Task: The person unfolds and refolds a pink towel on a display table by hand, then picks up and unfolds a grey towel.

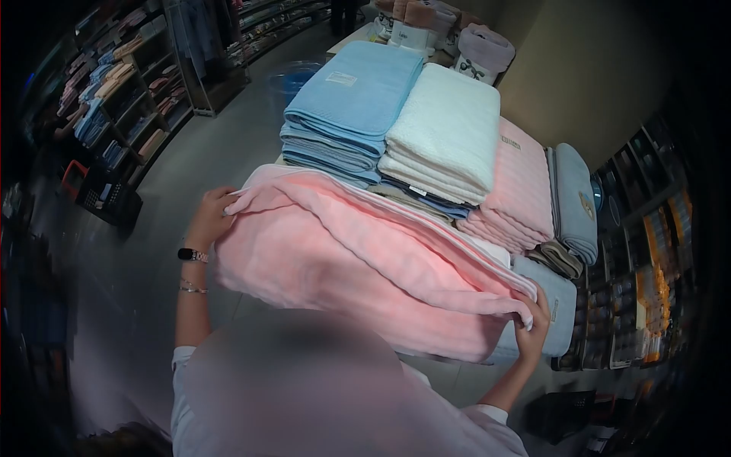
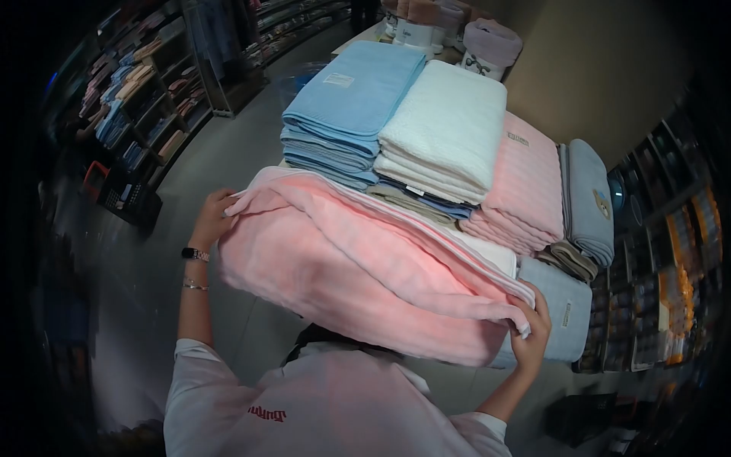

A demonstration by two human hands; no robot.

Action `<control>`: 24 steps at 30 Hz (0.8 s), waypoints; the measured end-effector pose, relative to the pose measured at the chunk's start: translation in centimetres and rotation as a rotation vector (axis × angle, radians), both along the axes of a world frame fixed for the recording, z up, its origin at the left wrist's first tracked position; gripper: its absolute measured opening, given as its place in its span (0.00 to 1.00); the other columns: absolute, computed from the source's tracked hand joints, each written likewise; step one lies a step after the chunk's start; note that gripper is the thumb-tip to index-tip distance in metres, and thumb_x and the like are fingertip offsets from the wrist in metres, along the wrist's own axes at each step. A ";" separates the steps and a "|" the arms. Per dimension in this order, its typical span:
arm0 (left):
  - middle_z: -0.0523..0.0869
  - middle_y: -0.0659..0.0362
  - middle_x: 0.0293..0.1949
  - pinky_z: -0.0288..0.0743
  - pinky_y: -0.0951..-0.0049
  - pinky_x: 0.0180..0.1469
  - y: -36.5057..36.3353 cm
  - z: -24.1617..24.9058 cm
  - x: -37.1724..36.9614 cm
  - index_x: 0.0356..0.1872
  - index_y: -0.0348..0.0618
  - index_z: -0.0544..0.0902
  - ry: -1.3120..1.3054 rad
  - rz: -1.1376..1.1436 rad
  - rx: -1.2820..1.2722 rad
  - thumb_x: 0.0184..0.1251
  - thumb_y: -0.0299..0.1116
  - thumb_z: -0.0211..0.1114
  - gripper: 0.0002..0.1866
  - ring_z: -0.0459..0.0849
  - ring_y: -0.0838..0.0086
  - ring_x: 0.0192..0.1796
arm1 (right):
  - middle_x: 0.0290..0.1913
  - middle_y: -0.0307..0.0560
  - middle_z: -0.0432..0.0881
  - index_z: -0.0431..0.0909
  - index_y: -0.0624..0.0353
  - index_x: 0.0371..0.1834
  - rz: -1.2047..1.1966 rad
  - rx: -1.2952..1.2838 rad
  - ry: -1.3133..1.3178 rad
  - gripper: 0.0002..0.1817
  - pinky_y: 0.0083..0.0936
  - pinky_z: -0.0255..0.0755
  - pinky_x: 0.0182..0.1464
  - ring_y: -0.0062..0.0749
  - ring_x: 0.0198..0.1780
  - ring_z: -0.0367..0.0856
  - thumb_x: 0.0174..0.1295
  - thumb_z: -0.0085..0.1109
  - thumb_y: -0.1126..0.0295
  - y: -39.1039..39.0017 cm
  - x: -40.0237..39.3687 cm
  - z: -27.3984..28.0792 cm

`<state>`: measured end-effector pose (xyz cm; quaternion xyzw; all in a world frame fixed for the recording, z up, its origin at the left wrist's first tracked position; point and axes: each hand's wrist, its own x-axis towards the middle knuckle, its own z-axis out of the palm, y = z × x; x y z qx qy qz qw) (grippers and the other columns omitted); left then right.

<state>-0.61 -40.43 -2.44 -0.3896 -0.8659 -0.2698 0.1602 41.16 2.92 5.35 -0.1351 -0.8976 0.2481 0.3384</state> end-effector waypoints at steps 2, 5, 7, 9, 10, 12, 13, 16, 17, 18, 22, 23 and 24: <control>0.82 0.54 0.46 0.74 0.61 0.51 0.0 -0.2 0.2 0.39 0.42 0.85 0.117 -0.016 -0.085 0.49 0.23 0.61 0.14 0.79 0.56 0.48 | 0.49 0.57 0.80 0.83 0.66 0.39 0.003 -0.012 -0.097 0.17 0.35 0.71 0.53 0.48 0.48 0.79 0.42 0.64 0.76 0.3 0.1 -0.2; 0.82 0.56 0.47 0.74 0.62 0.52 0.1 -0.7 0.8 0.39 0.43 0.85 0.116 -0.024 -0.147 0.50 0.22 0.60 0.13 0.78 0.58 0.50 | 0.48 0.55 0.80 0.84 0.64 0.38 0.031 0.003 -0.174 0.17 0.34 0.70 0.52 0.48 0.48 0.78 0.41 0.66 0.74 0.2 0.2 -0.1; 0.82 0.55 0.47 0.74 0.62 0.51 0.4 -0.7 0.9 0.39 0.41 0.84 0.114 -0.023 -0.101 0.50 0.22 0.60 0.13 0.78 0.57 0.49 | 0.46 0.54 0.81 0.84 0.63 0.37 0.053 0.002 -0.156 0.16 0.34 0.70 0.50 0.47 0.46 0.78 0.41 0.66 0.73 0.3 0.5 -0.4; 0.81 0.54 0.47 0.74 0.63 0.50 0.8 -0.7 0.8 0.39 0.39 0.84 0.022 -0.005 -0.007 0.50 0.21 0.60 0.13 0.79 0.56 0.48 | 0.44 0.53 0.81 0.84 0.64 0.36 0.058 0.012 -0.144 0.15 0.33 0.71 0.49 0.46 0.45 0.79 0.42 0.66 0.73 0.3 0.6 -0.5; 0.81 0.53 0.47 0.74 0.63 0.50 1.2 -0.5 0.3 0.40 0.38 0.83 -0.069 0.014 0.064 0.50 0.21 0.59 0.13 0.79 0.55 0.48 | 0.43 0.53 0.81 0.84 0.65 0.36 0.054 0.023 -0.141 0.14 0.32 0.72 0.48 0.45 0.44 0.80 0.43 0.66 0.73 0.1 0.6 -0.3; 0.81 0.51 0.45 0.74 0.65 0.47 1.6 -0.8 -1.3 0.39 0.36 0.82 -0.175 0.040 0.179 0.52 0.22 0.60 0.12 0.80 0.55 0.45 | 0.42 0.54 0.81 0.84 0.65 0.36 0.038 0.020 -0.128 0.14 0.32 0.71 0.47 0.45 0.44 0.80 0.43 0.67 0.73 -0.1 0.7 0.0; 0.82 0.50 0.42 0.74 0.65 0.45 1.9 -1.3 -2.7 0.38 0.34 0.82 -0.189 0.046 0.224 0.53 0.23 0.61 0.11 0.80 0.55 0.43 | 0.42 0.54 0.82 0.84 0.65 0.35 0.025 0.006 -0.116 0.14 0.33 0.71 0.48 0.46 0.43 0.79 0.42 0.67 0.72 -0.2 0.8 0.1; 0.84 0.52 0.33 0.74 0.69 0.37 3.3 -1.7 -5.5 0.35 0.33 0.82 -0.443 0.196 0.249 0.57 0.31 0.63 0.11 0.82 0.63 0.34 | 0.42 0.54 0.82 0.84 0.65 0.34 -0.003 0.020 -0.082 0.14 0.34 0.70 0.48 0.47 0.43 0.78 0.42 0.67 0.72 -0.4 0.6 0.3; 0.84 0.53 0.29 0.73 0.70 0.34 3.8 -1.8 -6.2 0.34 0.33 0.82 -0.565 0.266 0.236 0.58 0.35 0.64 0.13 0.82 0.66 0.30 | 0.42 0.55 0.82 0.84 0.65 0.34 -0.013 0.034 -0.074 0.14 0.34 0.70 0.48 0.47 0.43 0.78 0.42 0.67 0.72 -0.5 0.5 0.4; 0.83 0.55 0.26 0.71 0.71 0.31 3.9 -3.5 -8.1 0.32 0.33 0.82 -0.678 0.232 0.253 0.58 0.38 0.64 0.14 0.80 0.70 0.27 | 0.42 0.55 0.82 0.83 0.66 0.34 -0.030 0.043 -0.066 0.14 0.34 0.70 0.48 0.47 0.43 0.78 0.42 0.67 0.72 -0.7 0.4 0.6; 0.79 0.62 0.19 0.65 0.74 0.23 4.7 -6.1 -11.8 0.25 0.35 0.82 -0.942 0.198 0.221 0.59 0.45 0.65 0.19 0.74 0.81 0.20 | 0.44 0.55 0.82 0.82 0.66 0.36 -0.118 0.077 -0.046 0.14 0.35 0.70 0.50 0.48 0.45 0.78 0.44 0.66 0.75 -1.4 -0.3 1.0; 0.78 0.63 0.18 0.63 0.75 0.21 5.0 -5.0 -11.2 0.24 0.35 0.82 -0.961 0.219 0.188 0.59 0.45 0.64 0.20 0.73 0.82 0.20 | 0.45 0.55 0.82 0.82 0.66 0.37 -0.143 0.082 -0.045 0.14 0.35 0.70 0.51 0.48 0.46 0.78 0.44 0.65 0.76 -1.6 -0.5 1.1; 0.78 0.62 0.18 0.63 0.74 0.21 5.3 -4.3 -11.1 0.23 0.34 0.81 -0.971 0.184 0.220 0.59 0.45 0.64 0.20 0.73 0.82 0.20 | 0.45 0.55 0.81 0.82 0.67 0.37 -0.170 0.060 -0.037 0.14 0.35 0.69 0.52 0.48 0.47 0.78 0.44 0.64 0.77 -1.8 -0.7 1.0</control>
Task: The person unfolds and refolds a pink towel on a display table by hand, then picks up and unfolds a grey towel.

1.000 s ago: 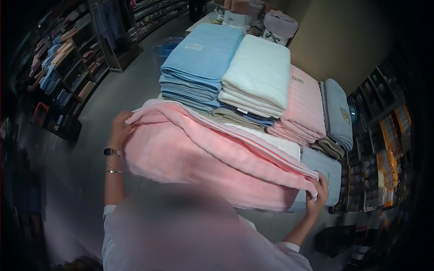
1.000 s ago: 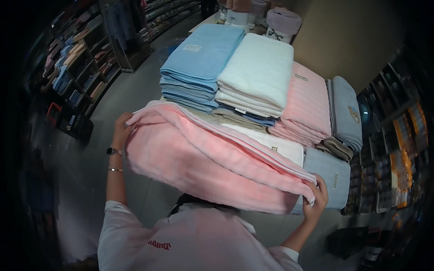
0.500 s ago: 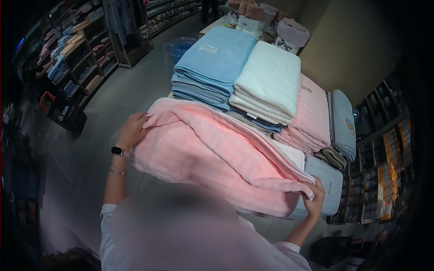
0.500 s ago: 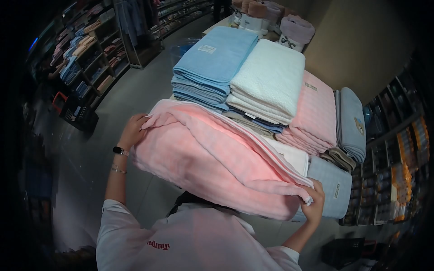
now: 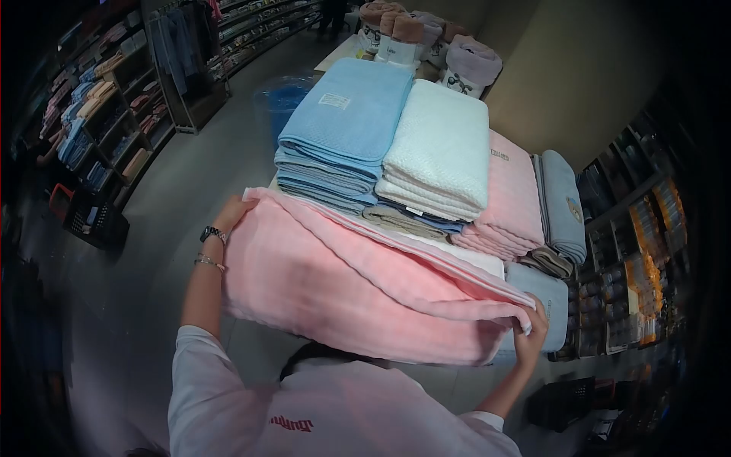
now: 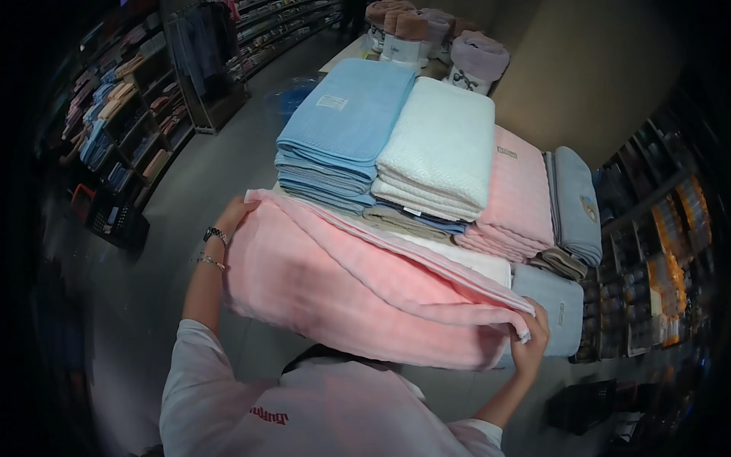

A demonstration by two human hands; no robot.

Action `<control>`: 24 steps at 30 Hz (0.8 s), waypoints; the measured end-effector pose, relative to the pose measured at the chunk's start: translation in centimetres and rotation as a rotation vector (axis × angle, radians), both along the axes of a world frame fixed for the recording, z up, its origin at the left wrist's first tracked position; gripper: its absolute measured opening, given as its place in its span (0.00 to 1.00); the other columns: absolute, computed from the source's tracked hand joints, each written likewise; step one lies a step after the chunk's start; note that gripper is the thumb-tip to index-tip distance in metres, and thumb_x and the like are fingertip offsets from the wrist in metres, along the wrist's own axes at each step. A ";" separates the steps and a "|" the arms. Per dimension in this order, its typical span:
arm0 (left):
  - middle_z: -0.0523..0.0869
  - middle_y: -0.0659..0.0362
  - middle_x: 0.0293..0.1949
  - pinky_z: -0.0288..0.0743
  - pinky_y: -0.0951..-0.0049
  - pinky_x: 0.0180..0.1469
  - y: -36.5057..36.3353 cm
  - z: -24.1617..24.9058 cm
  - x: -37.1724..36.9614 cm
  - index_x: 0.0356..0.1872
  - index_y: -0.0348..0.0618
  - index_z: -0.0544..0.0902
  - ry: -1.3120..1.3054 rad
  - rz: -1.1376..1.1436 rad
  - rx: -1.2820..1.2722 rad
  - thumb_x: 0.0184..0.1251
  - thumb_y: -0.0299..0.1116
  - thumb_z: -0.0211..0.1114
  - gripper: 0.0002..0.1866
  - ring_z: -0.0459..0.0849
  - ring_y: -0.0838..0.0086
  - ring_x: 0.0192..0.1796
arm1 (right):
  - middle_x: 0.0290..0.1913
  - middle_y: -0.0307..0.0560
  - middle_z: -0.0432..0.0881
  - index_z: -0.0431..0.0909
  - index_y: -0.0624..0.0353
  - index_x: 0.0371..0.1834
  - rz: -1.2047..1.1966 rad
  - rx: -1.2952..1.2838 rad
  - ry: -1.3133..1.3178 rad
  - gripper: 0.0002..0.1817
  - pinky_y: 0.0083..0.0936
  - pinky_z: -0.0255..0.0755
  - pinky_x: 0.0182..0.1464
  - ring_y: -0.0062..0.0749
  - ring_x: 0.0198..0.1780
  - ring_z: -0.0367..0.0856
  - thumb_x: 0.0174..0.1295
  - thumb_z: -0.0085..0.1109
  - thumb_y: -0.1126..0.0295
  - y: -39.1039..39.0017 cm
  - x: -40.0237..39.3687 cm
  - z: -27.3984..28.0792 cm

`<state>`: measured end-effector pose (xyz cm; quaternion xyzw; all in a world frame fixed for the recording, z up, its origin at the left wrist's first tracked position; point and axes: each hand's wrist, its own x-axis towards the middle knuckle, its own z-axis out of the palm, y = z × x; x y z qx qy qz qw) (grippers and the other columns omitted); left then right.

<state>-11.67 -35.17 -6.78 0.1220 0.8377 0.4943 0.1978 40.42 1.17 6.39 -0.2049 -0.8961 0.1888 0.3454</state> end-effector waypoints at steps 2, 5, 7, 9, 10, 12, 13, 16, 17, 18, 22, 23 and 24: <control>0.78 0.61 0.18 0.62 0.74 0.21 0.1 0.6 0.4 0.22 0.32 0.81 -0.023 -0.029 0.082 0.59 0.45 0.64 0.21 0.73 0.81 0.20 | 0.47 0.54 0.81 0.81 0.68 0.38 -0.051 -0.045 0.008 0.15 0.34 0.69 0.54 0.47 0.49 0.78 0.44 0.63 0.79 -0.3 -0.2 -0.1; 0.79 0.59 0.20 0.65 0.72 0.22 -0.7 1.3 -0.3 0.26 0.29 0.82 -0.031 -0.057 -0.021 0.59 0.44 0.65 0.21 0.75 0.79 0.22 | 0.47 0.53 0.80 0.80 0.69 0.38 -0.097 -0.142 0.051 0.15 0.31 0.68 0.55 0.45 0.50 0.78 0.43 0.60 0.82 0.3 -0.6 -0.6; 0.80 0.58 0.24 0.66 0.72 0.24 -1.2 1.1 -0.4 0.28 0.29 0.82 0.102 -0.023 -0.031 0.58 0.43 0.65 0.20 0.76 0.79 0.25 | 0.44 0.51 0.80 0.80 0.70 0.38 -0.123 -0.156 0.109 0.14 0.28 0.69 0.51 0.37 0.47 0.78 0.45 0.57 0.83 0.9 -0.9 -1.0; 0.80 0.59 0.28 0.67 0.73 0.28 -1.7 1.2 -0.2 0.31 0.29 0.82 0.201 -0.026 -0.015 0.58 0.40 0.66 0.18 0.77 0.79 0.28 | 0.42 0.50 0.79 0.79 0.71 0.38 -0.150 -0.216 0.156 0.13 0.26 0.69 0.49 0.34 0.44 0.77 0.46 0.57 0.84 2.8 -0.3 -2.3; 0.80 0.60 0.31 0.67 0.74 0.30 -2.2 1.7 0.0 0.32 0.30 0.82 0.233 -0.044 0.005 0.58 0.39 0.66 0.16 0.77 0.80 0.31 | 0.39 0.45 0.80 0.80 0.71 0.37 -0.159 -0.268 0.242 0.09 0.21 0.68 0.45 0.28 0.40 0.76 0.51 0.58 0.83 3.3 -0.5 -2.5; 0.79 0.61 0.35 0.68 0.76 0.34 -3.3 3.3 1.0 0.33 0.31 0.82 0.256 -0.083 0.125 0.59 0.35 0.65 0.13 0.77 0.80 0.34 | 0.38 0.43 0.80 0.80 0.70 0.37 -0.292 -0.433 0.345 0.07 0.19 0.68 0.44 0.26 0.39 0.77 0.55 0.60 0.81 5.0 0.1 -2.8; 0.79 0.62 0.37 0.67 0.77 0.35 -4.1 5.0 1.9 0.34 0.31 0.82 0.248 -0.105 0.225 0.59 0.33 0.65 0.12 0.77 0.80 0.35 | 0.38 0.41 0.80 0.80 0.70 0.38 -0.358 -0.515 0.398 0.07 0.18 0.68 0.44 0.25 0.38 0.77 0.56 0.60 0.80 5.9 0.8 -2.8; 0.78 0.64 0.43 0.68 0.79 0.44 -7.3 11.7 5.7 0.38 0.31 0.82 0.187 -0.096 0.428 0.59 0.27 0.62 0.09 0.78 0.79 0.42 | 0.42 0.43 0.82 0.80 0.69 0.43 -0.190 -0.600 0.757 0.10 0.19 0.70 0.48 0.26 0.42 0.80 0.59 0.60 0.77 7.0 3.4 0.9; 0.77 0.62 0.46 0.68 0.78 0.48 -8.4 13.7 6.9 0.39 0.31 0.82 0.246 -0.118 0.504 0.58 0.26 0.62 0.10 0.77 0.77 0.46 | 0.44 0.45 0.82 0.79 0.69 0.46 -0.131 -0.583 0.822 0.12 0.21 0.71 0.50 0.28 0.45 0.80 0.59 0.59 0.77 6.6 4.3 3.0; 0.77 0.60 0.48 0.68 0.77 0.52 -9.4 15.3 7.9 0.39 0.31 0.82 0.302 -0.139 0.578 0.56 0.25 0.63 0.11 0.77 0.76 0.49 | 0.46 0.47 0.82 0.78 0.69 0.47 -0.102 -0.607 0.874 0.13 0.23 0.71 0.52 0.29 0.48 0.80 0.60 0.58 0.75 6.0 5.1 5.0; 0.73 0.52 0.56 0.65 0.72 0.60 -13.2 18.3 8.6 0.41 0.29 0.81 0.372 -0.183 0.697 0.48 0.25 0.65 0.16 0.75 0.67 0.57 | 0.52 0.48 0.80 0.75 0.68 0.53 -0.226 -0.662 1.012 0.19 0.30 0.69 0.60 0.33 0.56 0.77 0.61 0.55 0.69 8.1 8.3 8.8; 0.73 0.50 0.57 0.66 0.71 0.61 -13.6 18.7 8.6 0.41 0.28 0.81 0.392 -0.186 0.723 0.47 0.25 0.66 0.17 0.75 0.66 0.58 | 0.53 0.49 0.79 0.75 0.68 0.54 -0.228 -0.685 1.065 0.19 0.30 0.68 0.61 0.34 0.56 0.77 0.62 0.55 0.69 8.6 9.5 8.7; 0.71 0.48 0.61 0.66 0.68 0.62 -13.7 18.9 8.5 0.40 0.28 0.81 0.418 -0.118 0.746 0.44 0.27 0.69 0.19 0.74 0.64 0.59 | 0.54 0.49 0.79 0.74 0.68 0.54 -0.227 -0.706 1.119 0.19 0.31 0.67 0.62 0.35 0.57 0.76 0.62 0.54 0.69 7.3 9.4 10.2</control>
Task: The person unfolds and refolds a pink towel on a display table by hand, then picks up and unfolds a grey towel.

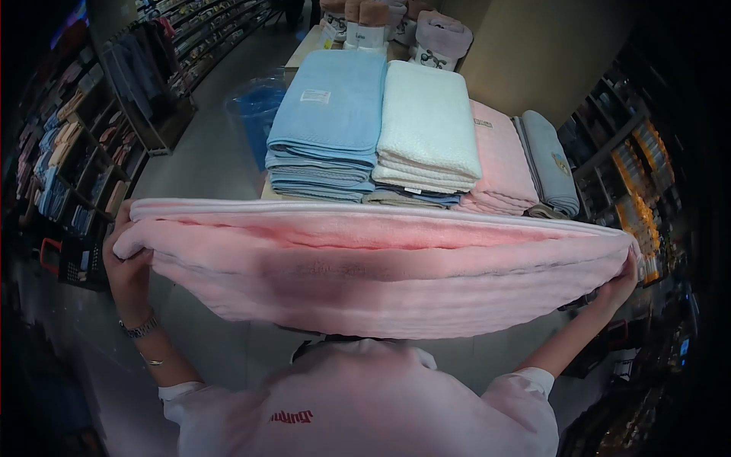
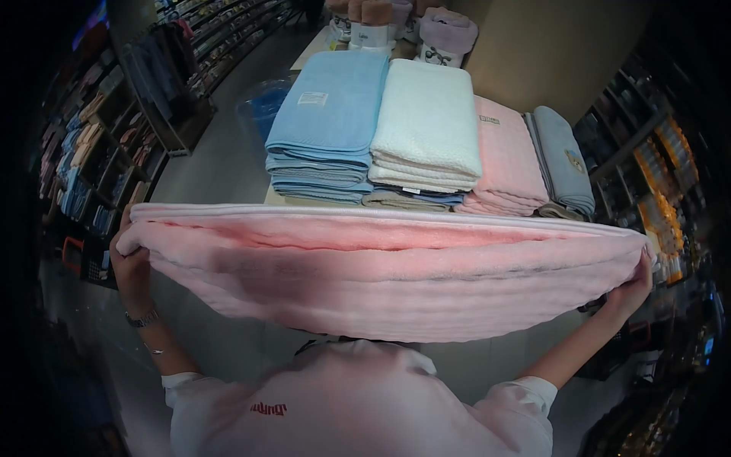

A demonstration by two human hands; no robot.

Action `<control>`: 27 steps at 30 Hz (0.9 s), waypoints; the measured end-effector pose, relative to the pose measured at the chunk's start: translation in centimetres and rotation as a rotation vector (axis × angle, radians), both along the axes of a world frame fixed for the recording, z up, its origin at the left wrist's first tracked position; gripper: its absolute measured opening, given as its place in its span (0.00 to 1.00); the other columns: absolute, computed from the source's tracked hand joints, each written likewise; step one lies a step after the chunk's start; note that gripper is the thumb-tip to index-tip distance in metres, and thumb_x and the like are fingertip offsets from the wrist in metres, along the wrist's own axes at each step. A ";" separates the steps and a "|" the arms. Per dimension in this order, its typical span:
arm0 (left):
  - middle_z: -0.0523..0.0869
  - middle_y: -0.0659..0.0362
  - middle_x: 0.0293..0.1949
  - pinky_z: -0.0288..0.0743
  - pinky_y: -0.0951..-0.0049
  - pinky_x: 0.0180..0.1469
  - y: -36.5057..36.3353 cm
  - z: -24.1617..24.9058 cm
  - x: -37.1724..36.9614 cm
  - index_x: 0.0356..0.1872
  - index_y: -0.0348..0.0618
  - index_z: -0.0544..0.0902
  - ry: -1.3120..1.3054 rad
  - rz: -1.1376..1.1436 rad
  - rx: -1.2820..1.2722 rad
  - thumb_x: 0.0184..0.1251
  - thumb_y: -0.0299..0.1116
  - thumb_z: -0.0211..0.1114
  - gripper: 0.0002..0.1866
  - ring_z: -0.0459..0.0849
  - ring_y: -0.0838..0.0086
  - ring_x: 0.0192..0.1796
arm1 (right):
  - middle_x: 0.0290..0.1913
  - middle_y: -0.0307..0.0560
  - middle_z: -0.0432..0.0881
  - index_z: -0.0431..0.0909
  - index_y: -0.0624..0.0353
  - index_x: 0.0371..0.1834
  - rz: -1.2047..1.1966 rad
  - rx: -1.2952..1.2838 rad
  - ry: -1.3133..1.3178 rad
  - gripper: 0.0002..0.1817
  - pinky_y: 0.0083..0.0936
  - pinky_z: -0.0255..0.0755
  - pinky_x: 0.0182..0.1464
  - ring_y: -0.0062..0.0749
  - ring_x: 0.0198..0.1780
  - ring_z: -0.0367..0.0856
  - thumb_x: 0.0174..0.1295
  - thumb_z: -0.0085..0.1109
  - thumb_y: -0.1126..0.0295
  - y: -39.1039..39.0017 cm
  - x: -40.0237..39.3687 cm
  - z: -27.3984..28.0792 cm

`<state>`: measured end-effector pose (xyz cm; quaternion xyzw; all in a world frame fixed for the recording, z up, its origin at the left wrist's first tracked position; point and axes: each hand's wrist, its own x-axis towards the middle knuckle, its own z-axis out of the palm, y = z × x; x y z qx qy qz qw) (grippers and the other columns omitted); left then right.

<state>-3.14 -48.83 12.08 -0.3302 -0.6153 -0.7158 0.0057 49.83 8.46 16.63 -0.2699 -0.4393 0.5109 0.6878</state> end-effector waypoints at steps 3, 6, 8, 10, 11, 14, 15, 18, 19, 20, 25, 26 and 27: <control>0.70 0.47 0.62 0.66 0.66 0.63 -1.4 1.5 -0.2 0.41 0.30 0.82 0.143 -0.006 0.053 0.41 0.30 0.71 0.22 0.74 0.64 0.60 | 0.59 0.50 0.75 0.71 0.67 0.58 0.151 0.068 0.086 0.21 0.36 0.64 0.67 0.38 0.61 0.74 0.64 0.51 0.68 -4.9 0.2 4.3; 0.70 0.47 0.63 0.66 0.66 0.63 -1.4 1.3 -1.7 0.48 0.29 0.80 0.090 -0.091 0.112 0.45 0.31 0.71 0.26 0.74 0.63 0.60 | 0.59 0.51 0.75 0.71 0.67 0.59 0.029 0.055 0.058 0.21 0.37 0.64 0.66 0.39 0.61 0.73 0.64 0.50 0.68 -0.2 1.9 3.9; 0.71 0.47 0.63 0.67 0.69 0.62 -1.0 1.5 -2.0 0.53 0.25 0.75 -0.017 -0.094 0.125 0.54 0.35 0.69 0.28 0.75 0.67 0.60 | 0.59 0.52 0.75 0.71 0.67 0.59 0.014 0.017 0.031 0.21 0.37 0.64 0.66 0.39 0.61 0.73 0.64 0.50 0.68 2.7 2.0 3.7; 0.72 0.48 0.62 0.67 0.71 0.62 0.3 2.6 -2.0 0.56 0.24 0.73 0.028 -0.176 0.119 0.58 0.35 0.67 0.29 0.75 0.69 0.60 | 0.59 0.51 0.76 0.71 0.67 0.59 0.104 0.090 0.116 0.21 0.36 0.64 0.66 0.39 0.61 0.73 0.65 0.50 0.68 2.9 2.9 4.2; 0.72 0.48 0.62 0.67 0.71 0.62 1.0 3.0 -2.1 0.57 0.23 0.71 0.052 -0.218 0.115 0.60 0.35 0.66 0.29 0.75 0.70 0.60 | 0.59 0.51 0.76 0.71 0.67 0.59 0.149 0.126 0.161 0.21 0.36 0.64 0.66 0.39 0.61 0.73 0.65 0.49 0.68 2.7 3.4 4.4; 0.78 0.52 0.56 0.69 0.73 0.59 2.2 2.8 -4.1 0.57 0.26 0.72 -0.037 -0.294 0.264 0.69 0.28 0.57 0.20 0.78 0.73 0.56 | 0.59 0.50 0.76 0.71 0.66 0.60 0.271 0.179 0.113 0.21 0.35 0.64 0.66 0.38 0.61 0.74 0.65 0.49 0.69 4.3 4.7 4.6; 0.79 0.52 0.55 0.69 0.73 0.59 2.7 3.1 -4.9 0.57 0.26 0.73 -0.049 -0.345 0.288 0.70 0.27 0.56 0.18 0.78 0.73 0.55 | 0.59 0.50 0.76 0.70 0.66 0.60 0.281 0.161 0.082 0.21 0.34 0.64 0.66 0.37 0.61 0.74 0.65 0.50 0.69 5.4 4.8 4.6; 0.80 0.57 0.51 0.70 0.76 0.56 5.5 4.0 -4.8 0.56 0.29 0.74 0.035 -0.160 0.213 0.72 0.28 0.54 0.16 0.79 0.77 0.52 | 0.61 0.46 0.75 0.70 0.64 0.62 0.267 0.109 -0.107 0.22 0.29 0.62 0.66 0.31 0.62 0.72 0.66 0.52 0.68 6.8 2.8 5.0; 0.80 0.57 0.50 0.70 0.76 0.56 6.2 4.1 -4.9 0.56 0.30 0.74 0.056 -0.085 0.187 0.73 0.29 0.54 0.16 0.78 0.78 0.51 | 0.61 0.45 0.76 0.70 0.64 0.62 0.254 0.114 -0.164 0.21 0.28 0.62 0.66 0.30 0.63 0.72 0.68 0.51 0.67 5.8 1.5 5.4; 0.80 0.58 0.50 0.70 0.78 0.54 6.8 4.2 -4.9 0.58 0.32 0.73 0.064 -0.041 0.172 0.73 0.29 0.54 0.16 0.78 0.80 0.51 | 0.61 0.44 0.75 0.70 0.63 0.62 0.252 0.130 -0.186 0.21 0.28 0.62 0.66 0.29 0.63 0.72 0.68 0.52 0.67 6.0 1.2 5.6; 0.79 0.59 0.48 0.72 0.83 0.45 10.2 7.0 -4.3 0.62 0.38 0.71 0.179 -0.027 0.116 0.73 0.26 0.52 0.18 0.78 0.83 0.45 | 0.62 0.43 0.74 0.70 0.63 0.63 0.256 0.175 -0.340 0.23 0.27 0.62 0.65 0.29 0.63 0.70 0.66 0.56 0.66 6.7 -0.4 6.4; 0.79 0.59 0.47 0.72 0.83 0.44 10.3 7.3 -5.1 0.63 0.39 0.71 0.204 0.011 0.048 0.73 0.25 0.52 0.18 0.79 0.83 0.45 | 0.60 0.41 0.76 0.69 0.64 0.63 0.341 0.155 -0.353 0.22 0.22 0.63 0.64 0.25 0.62 0.71 0.67 0.56 0.68 7.3 -0.4 6.7; 0.80 0.58 0.48 0.73 0.82 0.45 10.8 7.5 -5.6 0.63 0.38 0.71 0.231 0.042 0.022 0.73 0.25 0.52 0.19 0.79 0.82 0.46 | 0.60 0.41 0.76 0.69 0.64 0.62 0.290 0.196 -0.376 0.22 0.22 0.63 0.64 0.25 0.62 0.71 0.67 0.56 0.68 7.2 -1.2 7.1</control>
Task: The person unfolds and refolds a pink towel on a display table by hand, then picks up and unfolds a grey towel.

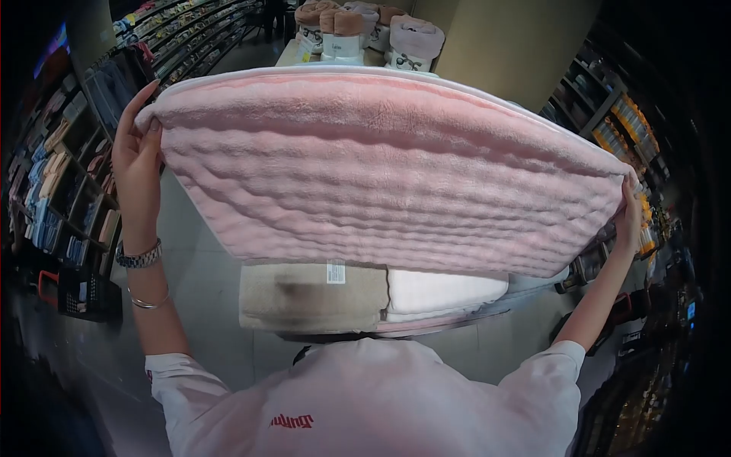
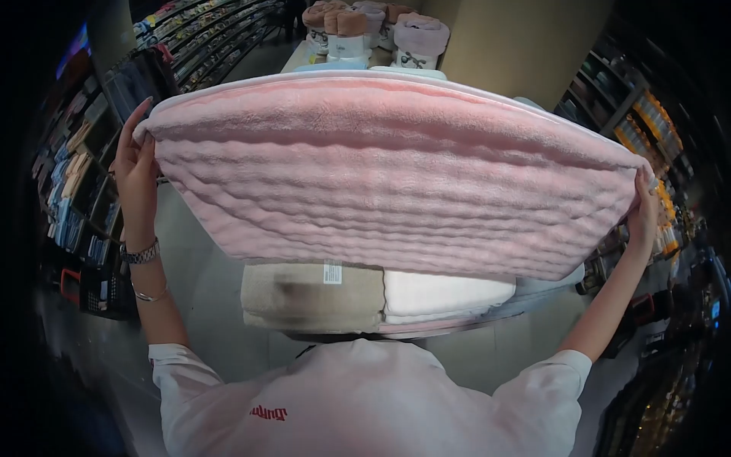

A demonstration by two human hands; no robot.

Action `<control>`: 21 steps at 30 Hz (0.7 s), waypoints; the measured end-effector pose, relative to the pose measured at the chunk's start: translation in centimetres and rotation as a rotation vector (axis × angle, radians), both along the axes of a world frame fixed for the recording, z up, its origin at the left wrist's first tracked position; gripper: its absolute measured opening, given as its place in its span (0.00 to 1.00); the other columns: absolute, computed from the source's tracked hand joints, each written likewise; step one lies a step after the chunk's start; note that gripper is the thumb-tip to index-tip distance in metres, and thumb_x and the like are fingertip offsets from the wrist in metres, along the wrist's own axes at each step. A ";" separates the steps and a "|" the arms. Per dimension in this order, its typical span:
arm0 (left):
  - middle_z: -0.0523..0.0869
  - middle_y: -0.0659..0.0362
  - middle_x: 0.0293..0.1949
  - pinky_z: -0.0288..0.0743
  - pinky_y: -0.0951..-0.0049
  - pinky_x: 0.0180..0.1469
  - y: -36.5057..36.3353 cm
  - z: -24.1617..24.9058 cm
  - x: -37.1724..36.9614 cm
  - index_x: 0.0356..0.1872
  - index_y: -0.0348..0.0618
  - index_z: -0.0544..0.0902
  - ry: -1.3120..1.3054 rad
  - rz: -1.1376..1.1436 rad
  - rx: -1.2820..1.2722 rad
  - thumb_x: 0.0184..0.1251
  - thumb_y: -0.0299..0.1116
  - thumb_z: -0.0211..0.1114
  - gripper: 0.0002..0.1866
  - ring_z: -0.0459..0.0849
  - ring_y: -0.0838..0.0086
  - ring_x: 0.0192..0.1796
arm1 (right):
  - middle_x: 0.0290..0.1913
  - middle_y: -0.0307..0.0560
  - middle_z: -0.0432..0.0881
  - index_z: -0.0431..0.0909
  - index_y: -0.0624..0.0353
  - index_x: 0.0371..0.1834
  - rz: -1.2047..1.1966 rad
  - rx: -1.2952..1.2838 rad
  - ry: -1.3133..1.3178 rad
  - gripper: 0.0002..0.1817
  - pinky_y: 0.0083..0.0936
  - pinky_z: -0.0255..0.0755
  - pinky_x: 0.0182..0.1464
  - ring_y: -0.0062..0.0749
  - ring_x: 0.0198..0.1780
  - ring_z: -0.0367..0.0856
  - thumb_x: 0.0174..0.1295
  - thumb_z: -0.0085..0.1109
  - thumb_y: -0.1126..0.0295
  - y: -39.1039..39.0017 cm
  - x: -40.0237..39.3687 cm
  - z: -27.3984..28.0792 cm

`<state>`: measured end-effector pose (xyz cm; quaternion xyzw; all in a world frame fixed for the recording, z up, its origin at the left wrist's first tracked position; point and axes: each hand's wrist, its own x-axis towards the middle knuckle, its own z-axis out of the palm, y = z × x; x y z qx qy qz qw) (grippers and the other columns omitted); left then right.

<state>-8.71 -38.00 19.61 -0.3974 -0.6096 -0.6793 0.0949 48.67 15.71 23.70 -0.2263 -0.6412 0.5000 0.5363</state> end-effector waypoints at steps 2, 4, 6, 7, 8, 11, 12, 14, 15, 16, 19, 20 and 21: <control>0.81 0.55 0.50 0.74 0.81 0.49 0.9 0.3 0.1 0.63 0.36 0.72 0.023 -0.001 0.008 0.72 0.25 0.52 0.19 0.80 0.80 0.49 | 0.59 0.41 0.76 0.70 0.64 0.62 -0.086 0.108 -0.021 0.22 0.22 0.63 0.64 0.25 0.62 0.72 0.67 0.56 0.68 -1.6 -2.0 0.7; 0.81 0.54 0.52 0.74 0.79 0.53 1.7 1.2 0.6 0.61 0.33 0.72 0.015 -0.071 0.066 0.72 0.24 0.52 0.18 0.80 0.78 0.52 | 0.58 0.42 0.77 0.70 0.66 0.61 -0.091 0.116 -0.050 0.21 0.22 0.65 0.61 0.26 0.59 0.73 0.68 0.55 0.68 -1.1 -1.7 1.0; 0.80 0.52 0.54 0.71 0.78 0.57 0.9 0.7 -0.3 0.60 0.29 0.73 -0.013 -0.069 0.054 0.70 0.24 0.55 0.19 0.79 0.76 0.54 | 0.57 0.42 0.77 0.70 0.67 0.61 -0.099 0.074 -0.088 0.21 0.22 0.66 0.60 0.26 0.58 0.74 0.68 0.55 0.69 1.7 0.6 0.5; 0.80 0.53 0.54 0.71 0.78 0.57 0.7 0.2 -0.7 0.60 0.29 0.72 -0.012 -0.069 0.061 0.70 0.24 0.56 0.19 0.79 0.76 0.54 | 0.57 0.42 0.77 0.71 0.68 0.60 -0.128 0.130 -0.054 0.20 0.22 0.66 0.58 0.25 0.57 0.75 0.68 0.55 0.70 1.9 1.1 0.2; 0.80 0.53 0.54 0.71 0.77 0.57 0.5 -0.2 -0.9 0.60 0.28 0.72 -0.015 -0.068 0.067 0.69 0.24 0.56 0.19 0.79 0.75 0.54 | 0.56 0.42 0.78 0.71 0.68 0.59 -0.186 0.137 -0.045 0.19 0.22 0.66 0.58 0.26 0.57 0.75 0.68 0.55 0.70 2.0 1.6 0.1; 0.81 0.55 0.51 0.70 0.78 0.56 -1.0 -0.6 -0.9 0.57 0.29 0.74 -0.012 -0.032 0.059 0.67 0.24 0.59 0.19 0.79 0.77 0.53 | 0.57 0.45 0.78 0.72 0.69 0.60 -0.245 0.180 -0.013 0.19 0.22 0.66 0.60 0.27 0.59 0.75 0.67 0.53 0.73 0.8 2.8 0.5; 0.81 0.55 0.51 0.70 0.79 0.56 -1.5 -0.6 -1.0 0.57 0.29 0.74 -0.012 -0.029 0.061 0.67 0.24 0.60 0.18 0.79 0.77 0.53 | 0.57 0.45 0.78 0.72 0.69 0.59 -0.250 0.188 -0.012 0.19 0.22 0.66 0.60 0.28 0.59 0.75 0.67 0.53 0.73 0.7 3.2 0.8; 0.81 0.56 0.49 0.71 0.78 0.56 -2.6 -0.6 -1.2 0.56 0.30 0.74 -0.011 -0.036 0.096 0.66 0.25 0.61 0.18 0.79 0.76 0.52 | 0.57 0.46 0.77 0.72 0.70 0.59 -0.261 0.205 -0.009 0.19 0.23 0.65 0.60 0.28 0.59 0.75 0.66 0.53 0.74 0.2 4.1 1.7; 0.81 0.56 0.49 0.71 0.77 0.56 -3.3 -0.7 -1.2 0.56 0.30 0.74 -0.014 -0.038 0.111 0.66 0.25 0.61 0.18 0.79 0.76 0.52 | 0.57 0.48 0.78 0.72 0.72 0.59 -0.294 0.234 0.021 0.19 0.22 0.66 0.60 0.29 0.59 0.75 0.66 0.54 0.74 -0.9 3.5 2.2; 0.81 0.56 0.49 0.71 0.77 0.56 -3.6 -0.5 -1.1 0.56 0.30 0.74 -0.016 -0.040 0.125 0.66 0.25 0.61 0.18 0.79 0.75 0.52 | 0.57 0.48 0.78 0.72 0.72 0.59 -0.309 0.225 0.043 0.20 0.22 0.66 0.60 0.29 0.59 0.75 0.65 0.54 0.74 -0.9 3.8 2.6; 0.81 0.54 0.50 0.69 0.75 0.58 -4.1 -0.5 -1.0 0.55 0.29 0.75 -0.043 -0.034 0.156 0.67 0.26 0.60 0.17 0.79 0.74 0.53 | 0.52 0.46 0.80 0.74 0.70 0.55 -0.334 0.210 0.085 0.18 0.21 0.68 0.56 0.26 0.54 0.78 0.64 0.57 0.72 -0.8 4.1 3.0; 0.81 0.53 0.51 0.69 0.75 0.58 -4.2 -0.7 -1.2 0.55 0.29 0.75 -0.069 -0.032 0.167 0.68 0.27 0.59 0.17 0.79 0.74 0.54 | 0.50 0.45 0.81 0.75 0.69 0.53 -0.354 0.159 0.021 0.17 0.20 0.69 0.54 0.25 0.51 0.79 0.64 0.58 0.71 -0.7 3.6 2.8; 0.82 0.53 0.50 0.69 0.76 0.57 -3.9 -1.1 -1.8 0.54 0.29 0.75 -0.114 -0.071 0.145 0.69 0.29 0.59 0.17 0.80 0.74 0.52 | 0.48 0.44 0.81 0.76 0.69 0.52 -0.372 0.108 -0.045 0.17 0.20 0.70 0.52 0.24 0.48 0.79 0.64 0.59 0.70 -0.3 2.7 2.5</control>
